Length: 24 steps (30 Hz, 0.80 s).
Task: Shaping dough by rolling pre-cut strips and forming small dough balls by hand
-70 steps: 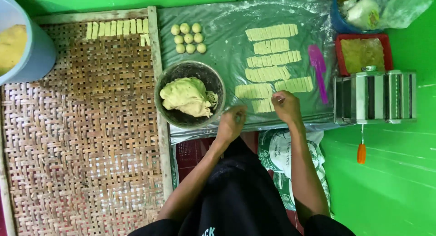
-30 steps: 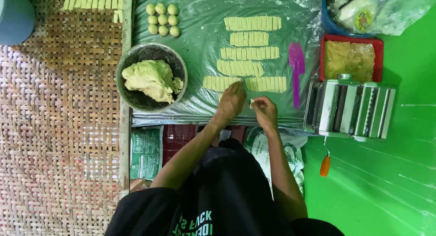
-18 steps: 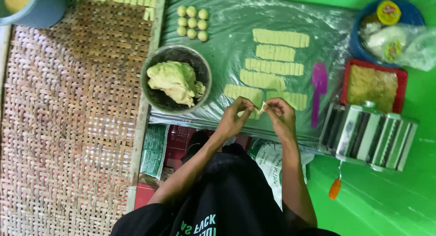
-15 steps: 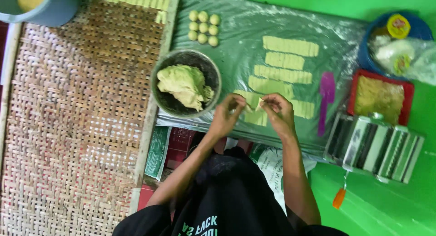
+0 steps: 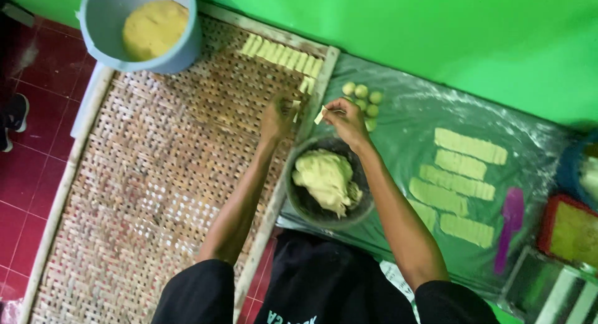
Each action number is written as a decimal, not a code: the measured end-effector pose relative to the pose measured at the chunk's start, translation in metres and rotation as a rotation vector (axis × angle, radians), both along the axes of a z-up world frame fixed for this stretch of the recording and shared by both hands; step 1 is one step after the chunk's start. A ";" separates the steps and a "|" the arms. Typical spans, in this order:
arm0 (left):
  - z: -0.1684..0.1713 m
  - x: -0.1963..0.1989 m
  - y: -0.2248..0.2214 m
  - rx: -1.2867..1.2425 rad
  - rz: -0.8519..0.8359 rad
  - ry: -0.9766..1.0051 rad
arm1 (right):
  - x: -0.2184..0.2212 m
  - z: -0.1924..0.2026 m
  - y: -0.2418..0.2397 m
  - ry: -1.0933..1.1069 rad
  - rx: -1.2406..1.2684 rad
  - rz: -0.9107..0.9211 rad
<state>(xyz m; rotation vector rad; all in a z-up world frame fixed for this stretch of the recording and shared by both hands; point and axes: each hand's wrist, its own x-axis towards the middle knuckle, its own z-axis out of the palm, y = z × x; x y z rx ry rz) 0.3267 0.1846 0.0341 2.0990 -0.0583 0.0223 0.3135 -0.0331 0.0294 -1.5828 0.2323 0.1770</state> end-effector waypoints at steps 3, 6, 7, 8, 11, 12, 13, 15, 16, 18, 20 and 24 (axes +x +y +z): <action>-0.043 0.046 0.011 -0.119 0.029 0.033 | 0.046 -0.044 0.028 0.043 0.027 -0.013; -0.030 0.072 0.009 -0.073 0.115 0.111 | 0.071 -0.042 0.043 0.098 -0.015 0.023; -0.039 0.081 0.012 -0.076 0.116 0.117 | 0.082 -0.053 0.046 0.103 -0.019 0.024; -0.047 0.089 0.014 -0.081 0.130 0.125 | 0.092 -0.063 0.048 0.125 -0.154 0.073; -0.075 0.110 0.019 -0.072 0.132 0.133 | 0.111 -0.061 0.056 0.101 -0.288 0.124; -0.086 0.114 0.019 -0.056 0.115 0.133 | 0.114 -0.056 0.059 0.055 -0.283 0.119; -0.078 0.114 0.021 -0.058 0.118 0.139 | 0.116 -0.057 0.060 0.062 -0.286 0.123; -0.061 0.117 0.023 -0.075 0.097 0.129 | 0.122 -0.060 0.063 -0.017 -0.353 0.121; -0.061 0.119 0.023 -0.078 0.100 0.133 | 0.125 -0.062 0.065 -0.015 -0.355 0.124; -0.061 0.124 0.021 -0.037 0.112 0.172 | 0.129 -0.066 0.066 -0.133 -0.476 0.103; -0.069 0.127 0.019 -0.036 0.109 0.186 | 0.129 -0.069 0.066 -0.164 -0.531 0.095; -0.058 0.130 0.015 0.015 0.106 0.212 | 0.132 -0.062 0.065 -0.302 -0.625 0.060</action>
